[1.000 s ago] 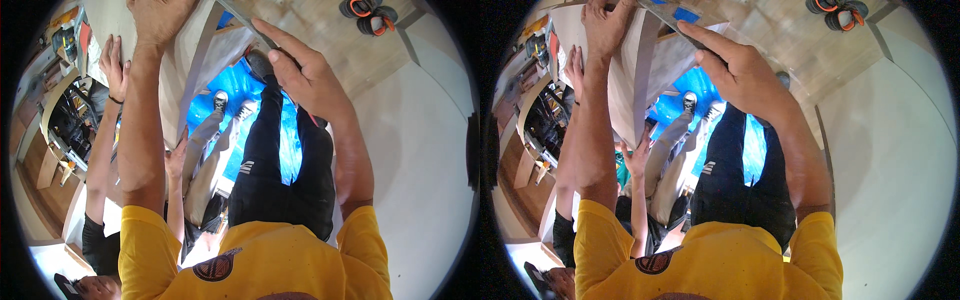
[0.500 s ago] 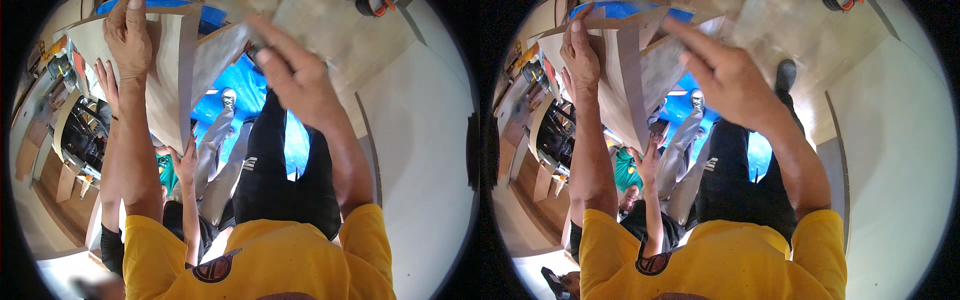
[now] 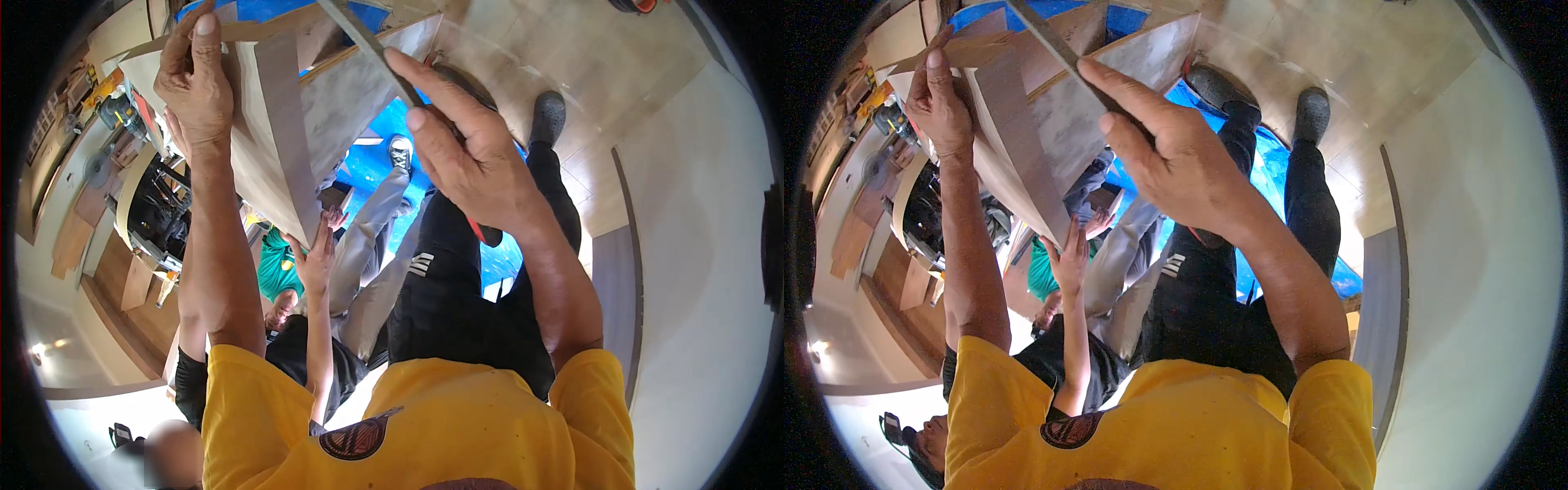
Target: The person holds a triangular piece of wood and uses a rasp to shave down the edges, while others assist in holding the material.
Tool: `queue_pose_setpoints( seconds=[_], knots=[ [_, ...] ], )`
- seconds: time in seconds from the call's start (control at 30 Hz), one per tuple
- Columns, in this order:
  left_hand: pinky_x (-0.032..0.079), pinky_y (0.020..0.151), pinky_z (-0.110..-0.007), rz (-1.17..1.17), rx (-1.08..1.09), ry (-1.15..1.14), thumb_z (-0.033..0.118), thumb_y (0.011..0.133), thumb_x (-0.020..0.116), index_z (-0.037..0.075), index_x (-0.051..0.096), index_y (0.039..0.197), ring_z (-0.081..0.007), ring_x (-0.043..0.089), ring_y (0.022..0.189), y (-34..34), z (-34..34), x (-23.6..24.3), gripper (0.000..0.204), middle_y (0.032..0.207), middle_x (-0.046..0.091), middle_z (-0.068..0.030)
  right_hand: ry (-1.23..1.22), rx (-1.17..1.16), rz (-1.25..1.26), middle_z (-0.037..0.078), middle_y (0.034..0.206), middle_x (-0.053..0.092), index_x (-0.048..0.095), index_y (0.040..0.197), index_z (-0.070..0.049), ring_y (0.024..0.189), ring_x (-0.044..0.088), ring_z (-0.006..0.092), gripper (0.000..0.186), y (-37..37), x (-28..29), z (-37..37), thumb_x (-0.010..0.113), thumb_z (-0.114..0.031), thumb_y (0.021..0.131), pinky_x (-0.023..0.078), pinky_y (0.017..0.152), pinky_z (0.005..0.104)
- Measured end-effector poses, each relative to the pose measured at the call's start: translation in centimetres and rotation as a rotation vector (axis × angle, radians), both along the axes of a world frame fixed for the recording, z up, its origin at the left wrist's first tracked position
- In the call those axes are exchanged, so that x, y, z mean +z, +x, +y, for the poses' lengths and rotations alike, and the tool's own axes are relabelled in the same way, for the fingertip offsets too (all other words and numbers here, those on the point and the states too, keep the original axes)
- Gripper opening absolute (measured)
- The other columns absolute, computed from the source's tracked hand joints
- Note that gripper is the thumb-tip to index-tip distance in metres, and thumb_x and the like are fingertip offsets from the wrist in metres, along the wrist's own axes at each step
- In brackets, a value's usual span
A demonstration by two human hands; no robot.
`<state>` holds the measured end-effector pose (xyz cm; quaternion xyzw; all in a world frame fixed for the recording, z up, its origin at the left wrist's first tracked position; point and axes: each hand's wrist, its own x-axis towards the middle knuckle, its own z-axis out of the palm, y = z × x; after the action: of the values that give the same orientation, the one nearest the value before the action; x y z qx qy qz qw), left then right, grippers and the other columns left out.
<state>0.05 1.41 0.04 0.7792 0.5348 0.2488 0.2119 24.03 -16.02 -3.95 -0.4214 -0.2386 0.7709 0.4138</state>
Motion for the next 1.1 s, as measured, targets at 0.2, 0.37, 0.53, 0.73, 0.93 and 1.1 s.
queue_pose_setpoints(
  seconds=[0.2, 0.37, 0.53, 0.73, 0.93, 1.1],
  knots=[
    [0.046, 0.096, -0.031, 0.016, -0.001, -0.007, 0.034, 0.102, 0.060, 0.003, 0.072, 0.121, -0.0155, 0.060, 0.109, -0.7, 0.2, -0.5, 0.038, 0.114, 0.071, -0.0050, 0.155, -0.046, -0.013, -0.001, 0.083, 0.046, 0.046, 0.152, -0.011, 0.071, 0.043, 0.0059, 0.048, -1.1, 0.3, 0.3, 0.053, -0.011, 0.105, 0.039, 0.063, 0.0225],
    [0.045, 0.098, -0.030, 0.139, 0.017, -0.086, 0.035, 0.101, 0.061, 0.003, 0.072, 0.119, -0.0166, 0.060, 0.112, -2.0, 1.0, -1.2, 0.038, 0.122, 0.069, -0.0072, 0.196, 0.044, -0.073, -0.004, 0.077, 0.046, 0.049, 0.151, -0.011, 0.065, 0.040, 0.0041, 0.047, -0.8, 0.7, 1.0, 0.053, -0.009, 0.104, 0.038, 0.059, 0.0210],
    [0.047, 0.101, -0.038, 0.024, 0.095, -0.207, 0.053, 0.090, 0.073, -0.001, 0.059, 0.131, -0.0237, 0.058, 0.117, -0.8, 0.0, -1.3, 0.069, 0.126, 0.059, -0.0143, 0.287, 0.071, -0.192, 0.005, 0.100, 0.063, 0.053, 0.147, -0.007, 0.077, 0.052, 0.0085, 0.044, -0.1, 0.8, 1.3, 0.053, -0.008, 0.103, 0.047, 0.073, 0.0237],
    [0.050, 0.095, -0.038, 0.128, 0.057, -0.129, 0.057, 0.089, 0.071, -0.004, 0.063, 0.126, -0.0246, 0.062, 0.110, -1.1, 0.1, -1.4, 0.072, 0.126, 0.059, -0.0162, 0.328, 0.180, -0.298, 0.017, 0.139, 0.061, 0.054, 0.145, -0.005, 0.123, 0.060, 0.0201, 0.043, 0.9, 1.2, 2.0, 0.055, -0.007, 0.101, 0.045, 0.104, 0.0307],
    [0.049, 0.097, -0.038, 0.154, 0.063, -0.163, 0.064, 0.090, 0.066, -0.005, 0.063, 0.126, -0.0252, 0.063, 0.108, 0.4, -0.1, -0.5, 0.077, 0.127, 0.059, -0.0179, 0.355, 0.204, -0.305, 0.009, 0.115, 0.068, 0.054, 0.146, -0.006, 0.097, 0.063, 0.0130, 0.045, 1.7, 0.6, 2.1, 0.054, -0.007, 0.101, 0.050, 0.085, 0.0260],
    [0.045, 0.102, -0.039, 0.074, 0.091, -0.157, 0.060, 0.096, 0.059, -0.006, 0.064, 0.124, -0.0275, 0.060, 0.117, -0.3, 0.0, -0.5, 0.072, 0.123, 0.063, -0.0203, 0.359, 0.293, -0.174, -0.006, 0.077, 0.054, 0.052, 0.149, -0.012, 0.061, 0.043, 0.0011, 0.047, 3.9, -0.2, 5.1, 0.052, -0.008, 0.103, 0.040, 0.055, 0.0170]
  ],
)
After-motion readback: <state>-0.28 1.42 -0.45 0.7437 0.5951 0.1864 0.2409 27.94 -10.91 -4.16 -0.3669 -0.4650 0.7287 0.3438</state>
